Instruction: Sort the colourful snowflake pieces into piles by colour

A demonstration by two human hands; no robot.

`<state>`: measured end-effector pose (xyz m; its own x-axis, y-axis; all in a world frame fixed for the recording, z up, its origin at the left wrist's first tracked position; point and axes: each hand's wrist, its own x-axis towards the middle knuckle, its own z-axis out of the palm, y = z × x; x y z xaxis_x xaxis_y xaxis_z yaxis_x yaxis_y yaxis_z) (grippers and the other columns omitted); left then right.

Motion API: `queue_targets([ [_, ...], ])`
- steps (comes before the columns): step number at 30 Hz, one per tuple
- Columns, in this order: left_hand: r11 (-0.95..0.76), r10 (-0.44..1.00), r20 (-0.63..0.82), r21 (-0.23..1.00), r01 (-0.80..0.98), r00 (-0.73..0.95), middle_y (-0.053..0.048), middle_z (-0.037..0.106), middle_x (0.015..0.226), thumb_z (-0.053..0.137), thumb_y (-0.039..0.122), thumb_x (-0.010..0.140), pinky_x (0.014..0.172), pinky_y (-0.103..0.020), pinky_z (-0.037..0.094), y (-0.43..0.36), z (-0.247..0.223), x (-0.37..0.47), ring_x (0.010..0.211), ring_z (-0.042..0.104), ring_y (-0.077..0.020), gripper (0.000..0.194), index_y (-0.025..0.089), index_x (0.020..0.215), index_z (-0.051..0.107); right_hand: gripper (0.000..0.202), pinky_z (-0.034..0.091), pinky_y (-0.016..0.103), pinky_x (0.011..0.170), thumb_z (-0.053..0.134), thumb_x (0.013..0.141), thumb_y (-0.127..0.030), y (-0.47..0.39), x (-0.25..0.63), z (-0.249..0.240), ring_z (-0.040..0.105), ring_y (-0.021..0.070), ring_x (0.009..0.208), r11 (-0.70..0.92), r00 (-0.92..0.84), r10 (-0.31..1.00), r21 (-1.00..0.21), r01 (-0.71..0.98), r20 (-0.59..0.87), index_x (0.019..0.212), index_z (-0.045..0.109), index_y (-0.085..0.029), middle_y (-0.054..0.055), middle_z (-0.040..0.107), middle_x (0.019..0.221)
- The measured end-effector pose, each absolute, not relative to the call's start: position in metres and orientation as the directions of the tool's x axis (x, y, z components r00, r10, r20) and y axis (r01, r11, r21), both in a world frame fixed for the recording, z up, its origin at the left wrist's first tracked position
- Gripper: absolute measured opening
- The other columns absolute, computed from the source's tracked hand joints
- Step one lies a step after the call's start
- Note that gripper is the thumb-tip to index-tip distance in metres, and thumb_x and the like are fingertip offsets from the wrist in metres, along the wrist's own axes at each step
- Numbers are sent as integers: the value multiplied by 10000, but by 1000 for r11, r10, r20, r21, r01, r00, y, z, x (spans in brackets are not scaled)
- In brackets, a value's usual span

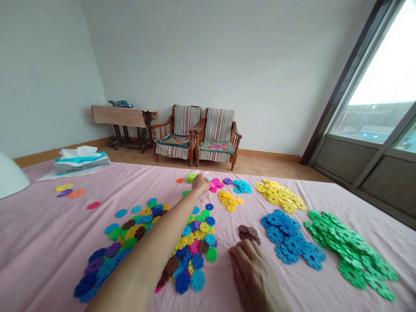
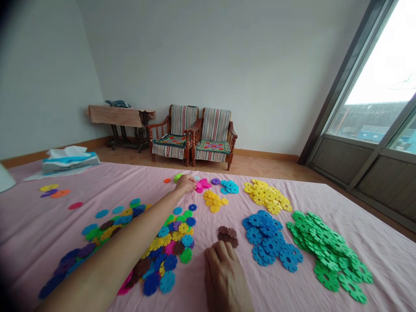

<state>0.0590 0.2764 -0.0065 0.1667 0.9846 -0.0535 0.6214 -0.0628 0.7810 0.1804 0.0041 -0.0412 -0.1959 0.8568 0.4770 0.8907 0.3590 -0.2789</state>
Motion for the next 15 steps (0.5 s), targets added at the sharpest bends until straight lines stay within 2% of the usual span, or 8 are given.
queue_targets([
  [7, -215, 953, 37, 783, 583, 302, -87, 588, 1159, 557, 311, 915, 807, -406, 532, 251, 7, 12, 966, 610, -208, 305, 150, 1174, 552, 195, 447, 349, 722, 421, 871, -70, 2, 179, -42, 531, 199, 807, 338, -172, 871, -310, 888, 459, 786, 517, -217, 49, 558, 847],
  [9, -278, 925, 55, 773, 570, 377, -74, 625, 1057, 567, 283, 907, 758, -366, 542, 234, 13, -6, 877, 631, -181, 257, 132, 1115, 577, 207, 443, 355, 738, 416, 877, -69, 1, 179, -41, 533, 201, 821, 339, -171, 873, -315, 886, 457, 781, 522, -218, 49, 557, 844],
  [12, -381, 860, 68, 745, 548, 506, -32, 663, 814, 601, 162, 817, 685, -276, 531, 201, 22, -30, 714, 649, -146, 142, 128, 950, 639, 222, 439, 368, 758, 404, 877, -58, 0, 178, -39, 533, 207, 840, 331, -160, 876, -325, 886, 455, 779, 528, -214, 51, 555, 840],
  [15, -477, 790, 67, 692, 542, 609, -5, 675, 736, 627, 139, 721, 657, -234, 496, 166, 28, -50, 715, 643, -153, 119, 155, 826, 679, 222, 441, 369, 747, 406, 866, -49, -1, 178, -37, 533, 208, 837, 326, -157, 879, -326, 887, 451, 770, 530, -207, 58, 560, 853],
])
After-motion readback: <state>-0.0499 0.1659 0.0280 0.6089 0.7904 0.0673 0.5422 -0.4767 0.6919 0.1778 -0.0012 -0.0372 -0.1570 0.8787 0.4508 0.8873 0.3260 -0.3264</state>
